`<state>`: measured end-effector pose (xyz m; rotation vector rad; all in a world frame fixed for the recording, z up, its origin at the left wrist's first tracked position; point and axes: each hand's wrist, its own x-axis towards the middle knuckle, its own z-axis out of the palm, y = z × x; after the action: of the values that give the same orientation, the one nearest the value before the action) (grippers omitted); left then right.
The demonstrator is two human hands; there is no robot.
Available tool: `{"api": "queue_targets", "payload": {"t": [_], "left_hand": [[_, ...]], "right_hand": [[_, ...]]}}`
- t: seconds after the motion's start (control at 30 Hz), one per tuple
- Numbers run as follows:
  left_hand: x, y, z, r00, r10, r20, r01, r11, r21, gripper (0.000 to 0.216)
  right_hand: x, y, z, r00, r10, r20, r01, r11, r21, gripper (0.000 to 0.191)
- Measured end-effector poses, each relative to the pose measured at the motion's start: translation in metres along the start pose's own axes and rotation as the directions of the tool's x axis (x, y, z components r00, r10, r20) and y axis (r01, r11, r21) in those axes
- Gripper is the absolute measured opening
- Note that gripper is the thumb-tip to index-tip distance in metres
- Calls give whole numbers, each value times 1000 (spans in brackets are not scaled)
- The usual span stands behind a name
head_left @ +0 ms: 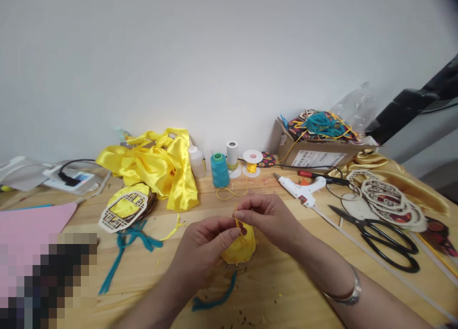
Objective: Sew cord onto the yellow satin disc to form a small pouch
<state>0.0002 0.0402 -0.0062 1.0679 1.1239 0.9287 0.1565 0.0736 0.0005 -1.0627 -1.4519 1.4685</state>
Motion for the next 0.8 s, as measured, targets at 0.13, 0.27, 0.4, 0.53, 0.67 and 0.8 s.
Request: {"api": "queue_targets", "payload": {"t": [0.13,0.27,0.4,0.53,0.67,0.8], "left_hand": [[1,-2,-1,999,-45,0,45,999,-20,13],[2,-1,-3,998,-57,-20,56,998,-42,17],[1,3,-1,996,-57,-72,58,998,5,15],[3,8,1,994,-30,-107,37,998,60,18],[4,15,2,996,-74,-39,73,997,-36,24],[4,19,6,998,-56,-36,54,997,-60,24]], "right_hand": [[1,6,3,997,43,-59,-42,999,18,13],[1,10,6,996,65,57,-70,994,87,17],[2,11,11,995,92,48,-99,978,182,16],[4,4,11,996,85,31,-90,964,249,19],[8,-10,7,998,59,-14,-55,979,198,20],[9,-17,7,996,91,4,-90,977,194,21]]}}
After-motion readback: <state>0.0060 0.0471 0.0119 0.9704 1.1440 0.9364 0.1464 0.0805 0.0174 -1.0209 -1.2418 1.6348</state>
